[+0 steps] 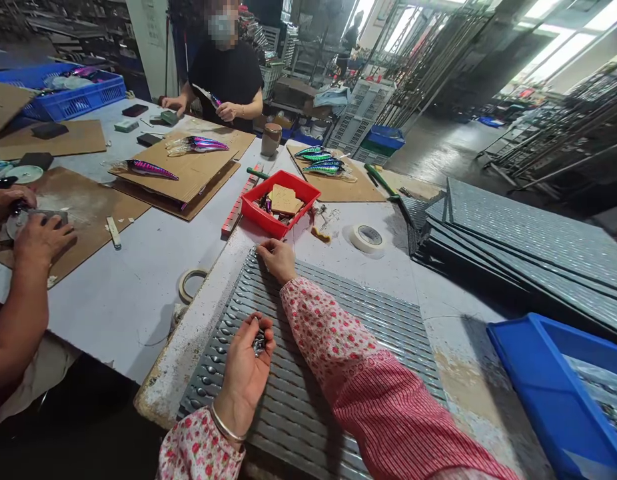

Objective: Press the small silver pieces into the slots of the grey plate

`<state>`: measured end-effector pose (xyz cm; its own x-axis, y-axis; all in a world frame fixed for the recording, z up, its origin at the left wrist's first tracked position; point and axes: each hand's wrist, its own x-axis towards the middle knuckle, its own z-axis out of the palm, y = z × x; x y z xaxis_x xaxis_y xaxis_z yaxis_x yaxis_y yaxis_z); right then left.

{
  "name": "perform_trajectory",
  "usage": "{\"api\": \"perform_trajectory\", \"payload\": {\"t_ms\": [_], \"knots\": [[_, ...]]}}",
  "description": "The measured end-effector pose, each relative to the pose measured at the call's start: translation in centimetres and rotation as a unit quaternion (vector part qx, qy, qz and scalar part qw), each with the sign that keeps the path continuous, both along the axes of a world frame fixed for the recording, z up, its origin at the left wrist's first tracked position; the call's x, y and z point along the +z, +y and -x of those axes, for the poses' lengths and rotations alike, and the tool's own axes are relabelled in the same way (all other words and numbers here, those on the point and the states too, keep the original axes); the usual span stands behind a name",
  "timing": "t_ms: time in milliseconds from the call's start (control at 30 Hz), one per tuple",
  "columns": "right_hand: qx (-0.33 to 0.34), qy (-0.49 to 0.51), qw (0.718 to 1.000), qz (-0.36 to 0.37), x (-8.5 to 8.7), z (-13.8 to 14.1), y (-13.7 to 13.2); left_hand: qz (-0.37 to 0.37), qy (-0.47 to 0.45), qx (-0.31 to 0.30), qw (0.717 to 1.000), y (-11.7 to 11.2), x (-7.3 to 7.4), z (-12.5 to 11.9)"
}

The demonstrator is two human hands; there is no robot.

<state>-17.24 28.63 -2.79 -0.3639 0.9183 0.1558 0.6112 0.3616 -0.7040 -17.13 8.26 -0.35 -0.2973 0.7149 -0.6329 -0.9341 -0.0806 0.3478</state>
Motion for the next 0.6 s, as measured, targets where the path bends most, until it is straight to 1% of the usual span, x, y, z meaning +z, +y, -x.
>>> {"api": "perform_trajectory", "payload": {"t_ms": [167, 300, 367, 433, 467, 500, 533, 600], "knots": [[-0.013, -0.053, 0.998, -0.032, -0.1, 0.0, -0.5, -0.022, 0.002, 0.01, 1.0, -0.1, -0.4, -0.1], [-0.02, -0.086, 0.996, -0.035, 0.1, 0.3, -0.4, -0.045, 0.009, 0.011, 0.999, -0.1, -0.5, -0.2], [-0.025, -0.068, 0.997, -0.028, 0.4, 0.2, -0.6, -0.048, 0.006, 0.015, 0.999, 0.0, -0.6, -0.1], [-0.006, -0.009, 1.0, -0.009, 1.1, -0.5, -1.2, -0.051, 0.0, 0.022, 0.998, 0.1, -0.6, -0.1], [0.029, 0.031, 0.999, 0.017, 1.5, -1.1, -1.6, -0.054, -0.004, 0.026, 0.998, 0.1, -0.6, -0.1], [0.086, 0.069, 0.992, 0.058, 2.0, -1.9, -2.2, -0.057, -0.009, 0.027, 0.998, 0.1, -0.5, -0.2], [0.16, 0.101, 0.976, 0.108, 2.6, -2.7, -2.9, -0.061, -0.013, 0.026, 0.998, 0.1, -0.5, -0.2], [0.315, 0.134, 0.919, 0.195, 3.6, -4.6, -4.3, -0.067, -0.017, 0.027, 0.997, 0.2, -0.4, -0.2]]}}
